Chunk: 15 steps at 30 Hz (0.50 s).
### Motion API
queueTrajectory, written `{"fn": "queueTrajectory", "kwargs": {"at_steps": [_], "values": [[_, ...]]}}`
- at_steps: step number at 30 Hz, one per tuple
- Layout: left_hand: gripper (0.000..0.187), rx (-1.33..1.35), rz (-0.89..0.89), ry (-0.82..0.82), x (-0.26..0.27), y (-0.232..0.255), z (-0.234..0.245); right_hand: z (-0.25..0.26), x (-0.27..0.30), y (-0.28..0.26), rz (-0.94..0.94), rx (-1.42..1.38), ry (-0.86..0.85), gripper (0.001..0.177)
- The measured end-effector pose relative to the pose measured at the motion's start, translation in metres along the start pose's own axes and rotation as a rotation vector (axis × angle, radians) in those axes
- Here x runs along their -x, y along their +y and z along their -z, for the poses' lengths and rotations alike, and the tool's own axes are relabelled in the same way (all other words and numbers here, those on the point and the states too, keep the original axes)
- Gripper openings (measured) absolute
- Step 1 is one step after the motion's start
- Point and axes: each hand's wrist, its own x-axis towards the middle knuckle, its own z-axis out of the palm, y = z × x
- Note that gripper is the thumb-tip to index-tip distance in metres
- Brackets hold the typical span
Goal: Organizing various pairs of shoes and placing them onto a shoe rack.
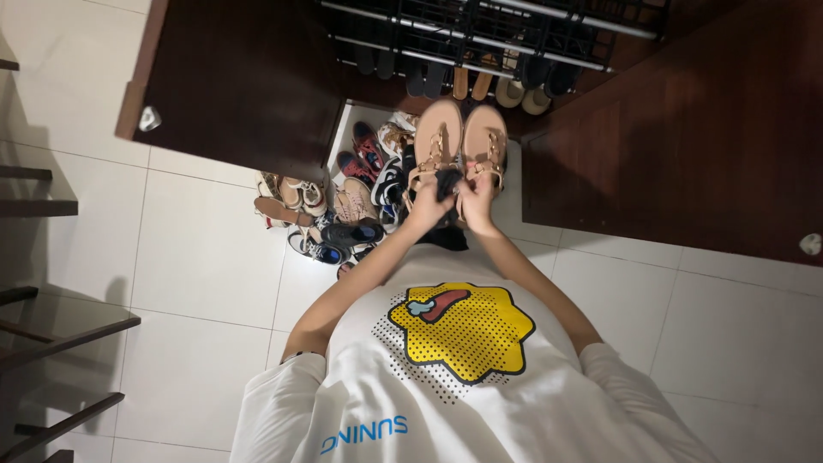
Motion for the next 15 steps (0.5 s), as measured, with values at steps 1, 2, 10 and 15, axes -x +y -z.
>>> {"fn": "queueTrajectory", "kwargs": {"at_steps": [1,2,10,15], "values": [[0.032,0.003,0.004,-0.002,0.004,0.003,-0.004,0.003,0.001,0.001,-0.004,0.003,0.002,0.042],[0.037,-0.06,0.077,-0.04,0.006,0.005,-0.009,0.007,0.001,0.003,-0.109,-0.023,0.027,0.039],[0.052,-0.391,0.369,-0.021,-0.002,0.033,-0.056,0.04,-0.02,-0.002,-0.125,0.199,-0.028,0.038],[0.05,-0.231,0.304,0.132,-0.009,0.028,-0.086,0.064,-0.047,-0.017,-0.21,0.269,-0.172,0.041]]}}
